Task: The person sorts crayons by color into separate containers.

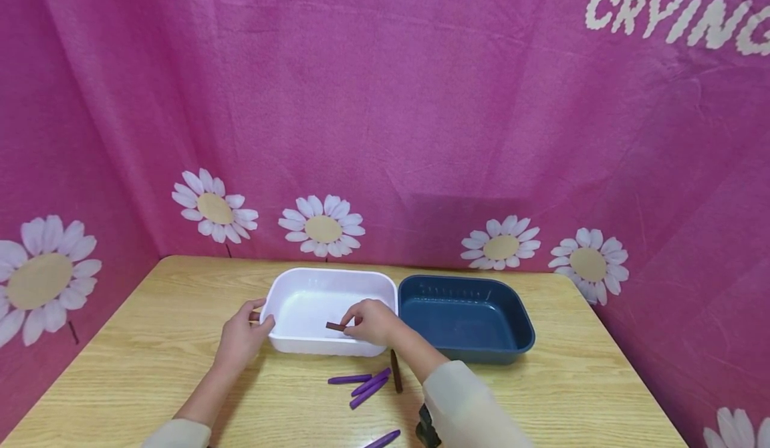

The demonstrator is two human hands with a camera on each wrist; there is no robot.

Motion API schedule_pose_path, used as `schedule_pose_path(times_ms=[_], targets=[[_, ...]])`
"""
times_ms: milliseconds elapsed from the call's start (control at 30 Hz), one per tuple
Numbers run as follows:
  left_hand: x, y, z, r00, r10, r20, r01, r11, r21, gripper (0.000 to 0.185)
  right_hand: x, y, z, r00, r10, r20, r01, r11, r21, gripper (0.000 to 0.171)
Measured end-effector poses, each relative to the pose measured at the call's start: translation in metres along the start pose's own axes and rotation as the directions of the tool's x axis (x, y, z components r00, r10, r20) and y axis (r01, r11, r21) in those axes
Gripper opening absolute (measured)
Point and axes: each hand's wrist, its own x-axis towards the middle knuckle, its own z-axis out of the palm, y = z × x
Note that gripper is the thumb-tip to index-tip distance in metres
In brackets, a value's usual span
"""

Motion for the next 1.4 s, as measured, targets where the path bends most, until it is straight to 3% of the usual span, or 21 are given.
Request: schedule_pose_path(times_ms=[900, 1400], targets=[[0.0018, 0.0000, -0.0006, 1.000, 0.006, 0.002, -0.006, 1.000, 0.022, 0.048, 0.0092, 0.0005, 0.0068, 0.998, 0.048, 0.036, -0.049, 0.999, 0.024, 0.009], [0.0006, 0.0008, -0.0003, 1.000, 0.015, 0.002, -0.015, 1.000, 0.027, 0.048, 0.0090, -0.0008, 0.0032, 0.998, 0.057, -0.025, -0.055, 0.997, 0.056, 0.013]])
